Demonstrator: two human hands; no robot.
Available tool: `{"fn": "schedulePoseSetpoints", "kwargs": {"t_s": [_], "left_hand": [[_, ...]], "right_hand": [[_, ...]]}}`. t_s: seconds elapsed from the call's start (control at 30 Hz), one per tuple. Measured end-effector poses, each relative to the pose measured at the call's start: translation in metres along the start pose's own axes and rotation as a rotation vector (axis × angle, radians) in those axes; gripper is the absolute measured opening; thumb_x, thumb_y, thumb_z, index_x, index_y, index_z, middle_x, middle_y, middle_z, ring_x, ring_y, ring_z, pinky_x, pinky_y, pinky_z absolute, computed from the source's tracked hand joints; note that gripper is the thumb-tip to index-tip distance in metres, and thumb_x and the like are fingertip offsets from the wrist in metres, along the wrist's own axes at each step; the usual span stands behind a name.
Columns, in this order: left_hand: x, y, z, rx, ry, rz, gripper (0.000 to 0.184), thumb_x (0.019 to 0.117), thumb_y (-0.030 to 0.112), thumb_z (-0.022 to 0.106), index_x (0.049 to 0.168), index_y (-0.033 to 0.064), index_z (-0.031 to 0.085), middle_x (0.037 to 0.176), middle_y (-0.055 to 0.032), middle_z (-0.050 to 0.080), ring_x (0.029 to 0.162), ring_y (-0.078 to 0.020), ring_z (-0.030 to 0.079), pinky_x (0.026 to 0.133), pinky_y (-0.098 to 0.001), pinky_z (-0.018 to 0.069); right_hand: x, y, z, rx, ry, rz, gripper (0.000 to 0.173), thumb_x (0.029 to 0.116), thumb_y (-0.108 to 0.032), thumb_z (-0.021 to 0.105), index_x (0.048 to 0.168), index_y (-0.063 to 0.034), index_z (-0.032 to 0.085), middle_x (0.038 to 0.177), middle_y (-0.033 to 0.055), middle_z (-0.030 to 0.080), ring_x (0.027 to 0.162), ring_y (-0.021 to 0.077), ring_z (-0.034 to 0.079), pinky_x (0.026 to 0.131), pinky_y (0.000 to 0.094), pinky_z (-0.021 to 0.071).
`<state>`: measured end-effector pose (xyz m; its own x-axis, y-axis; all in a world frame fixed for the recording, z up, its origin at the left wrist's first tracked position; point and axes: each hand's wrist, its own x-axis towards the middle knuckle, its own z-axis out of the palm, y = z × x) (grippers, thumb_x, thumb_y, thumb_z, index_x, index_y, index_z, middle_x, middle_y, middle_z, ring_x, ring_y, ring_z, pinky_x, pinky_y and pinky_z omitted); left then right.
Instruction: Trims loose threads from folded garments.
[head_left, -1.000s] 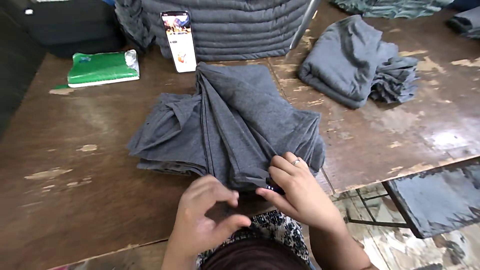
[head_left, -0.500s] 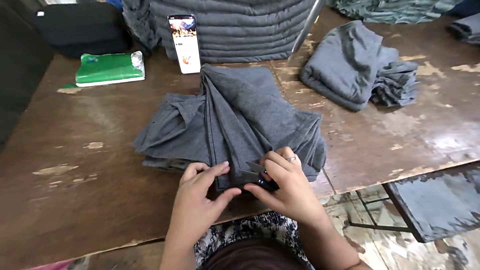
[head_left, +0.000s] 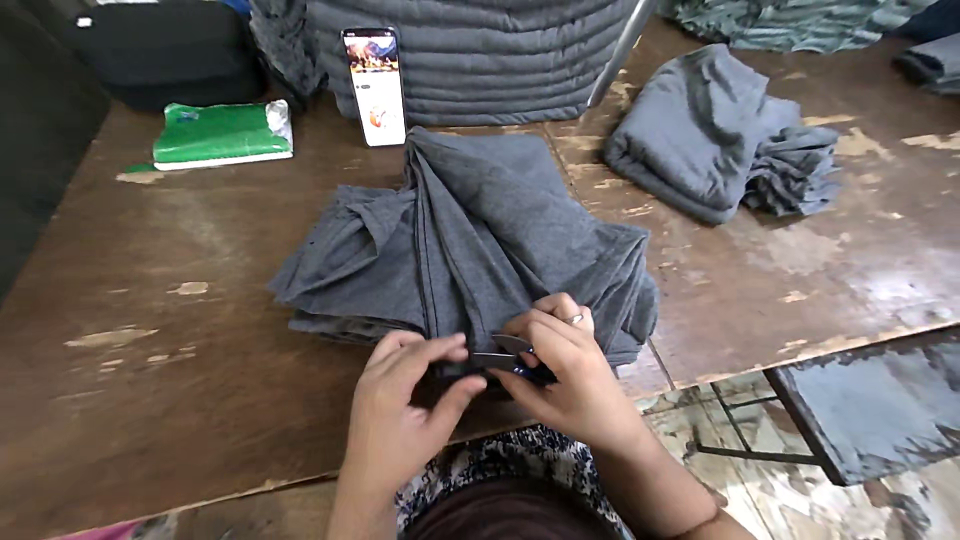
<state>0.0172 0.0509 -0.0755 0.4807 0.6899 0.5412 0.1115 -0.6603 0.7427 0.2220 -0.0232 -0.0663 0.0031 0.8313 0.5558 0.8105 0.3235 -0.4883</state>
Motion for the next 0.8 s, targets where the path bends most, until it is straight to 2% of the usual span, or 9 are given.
{"fn": "schedulePoseSetpoints", "kwargs": {"t_s": [0.17, 0.27, 0.33, 0.43, 0.57, 0.63, 0.7, 0.77, 0.8], "left_hand": [[0.003, -0.002, 0.020, -0.025, 0.086, -0.170, 0.030, 0.0899, 0.022, 0.072, 0.116, 0.0056, 0.072, 0.090, 0.0090, 0.076, 0.092, -0.0007, 0.065, 0.088, -0.0192, 0.0508], [0.000, -0.006, 0.009, -0.138, 0.087, -0.175, 0.028, 0.0973, 0.024, 0.069, 0.117, 0.0035, 0.067, 0.094, 0.0060, 0.073, 0.088, 0.0005, 0.067, 0.082, -0.0178, 0.0562], [-0.001, -0.009, -0.001, -0.168, 0.098, -0.136, 0.023, 0.1033, 0.024, 0.061, 0.117, 0.0064, 0.066, 0.096, 0.0068, 0.069, 0.087, 0.0027, 0.063, 0.079, -0.0154, 0.0539], [-0.002, -0.010, -0.013, -0.280, -0.020, 0.003, 0.021, 0.1066, 0.033, 0.054, 0.118, 0.0213, 0.067, 0.097, 0.0125, 0.066, 0.090, 0.0043, 0.061, 0.082, -0.0146, 0.0510], [0.001, -0.004, -0.005, -0.196, -0.159, 0.147, 0.028, 0.0972, 0.042, 0.069, 0.115, 0.0203, 0.068, 0.106, 0.0105, 0.069, 0.110, -0.0024, 0.058, 0.103, -0.0251, 0.0403], [-0.001, -0.006, 0.000, 0.011, -0.157, 0.120, 0.028, 0.0975, 0.037, 0.069, 0.116, 0.0169, 0.071, 0.114, 0.0036, 0.071, 0.116, -0.0104, 0.058, 0.106, -0.0289, 0.0411], [-0.003, -0.009, 0.005, 0.139, -0.108, 0.086, 0.020, 0.0972, 0.023, 0.065, 0.112, 0.0132, 0.074, 0.109, -0.0008, 0.073, 0.113, -0.0141, 0.060, 0.104, -0.0282, 0.0435], [-0.002, -0.011, 0.008, 0.168, -0.016, 0.066, 0.018, 0.0947, 0.016, 0.062, 0.105, 0.0098, 0.075, 0.100, -0.0025, 0.073, 0.107, -0.0125, 0.063, 0.100, -0.0246, 0.0458], [-0.001, -0.010, 0.011, 0.176, 0.036, 0.059, 0.016, 0.0946, 0.016, 0.063, 0.102, 0.0082, 0.075, 0.096, -0.0030, 0.073, 0.103, -0.0112, 0.064, 0.097, -0.0229, 0.0478]], "right_hand": [[0.000, 0.004, 0.001, 0.056, -0.023, 0.003, 0.010, 0.0899, -0.016, 0.069, 0.086, -0.0089, 0.065, 0.075, 0.0001, 0.064, 0.077, 0.0127, 0.057, 0.081, 0.0385, 0.0391], [-0.004, 0.007, 0.003, 0.087, -0.008, -0.003, 0.007, 0.0894, -0.014, 0.068, 0.086, -0.0083, 0.064, 0.076, 0.0012, 0.064, 0.076, 0.0128, 0.057, 0.082, 0.0374, 0.0392], [-0.006, 0.008, 0.004, 0.105, 0.007, -0.001, 0.008, 0.0904, -0.014, 0.067, 0.086, -0.0084, 0.064, 0.077, 0.0014, 0.065, 0.077, 0.0124, 0.057, 0.083, 0.0366, 0.0393], [-0.004, 0.006, 0.005, 0.124, 0.005, -0.007, 0.008, 0.0914, -0.015, 0.067, 0.087, -0.0086, 0.064, 0.077, 0.0008, 0.064, 0.077, 0.0114, 0.056, 0.083, 0.0362, 0.0389], [0.008, 0.015, -0.019, 0.089, 0.061, -0.009, 0.006, 0.0895, -0.015, 0.068, 0.091, -0.0094, 0.070, 0.084, 0.0001, 0.070, 0.081, 0.0096, 0.062, 0.083, 0.0362, 0.0460], [0.017, 0.040, -0.056, -0.035, 0.264, 0.043, 0.013, 0.0906, -0.017, 0.069, 0.096, -0.0048, 0.069, 0.088, 0.0027, 0.069, 0.078, 0.0069, 0.063, 0.073, 0.0293, 0.0544], [0.024, 0.057, -0.087, -0.186, 0.462, 0.109, 0.022, 0.0982, -0.021, 0.067, 0.098, -0.0003, 0.061, 0.088, 0.0051, 0.063, 0.072, 0.0053, 0.057, 0.063, 0.0231, 0.0492], [0.025, 0.047, -0.089, -0.197, 0.492, 0.112, 0.025, 0.1007, -0.023, 0.064, 0.102, 0.0010, 0.058, 0.086, 0.0037, 0.058, 0.067, 0.0032, 0.052, 0.058, 0.0198, 0.0443], [0.020, 0.036, -0.081, -0.116, 0.414, 0.089, 0.025, 0.0996, -0.024, 0.064, 0.104, -0.0004, 0.059, 0.087, 0.0030, 0.060, 0.067, 0.0029, 0.054, 0.058, 0.0199, 0.0472]]}}
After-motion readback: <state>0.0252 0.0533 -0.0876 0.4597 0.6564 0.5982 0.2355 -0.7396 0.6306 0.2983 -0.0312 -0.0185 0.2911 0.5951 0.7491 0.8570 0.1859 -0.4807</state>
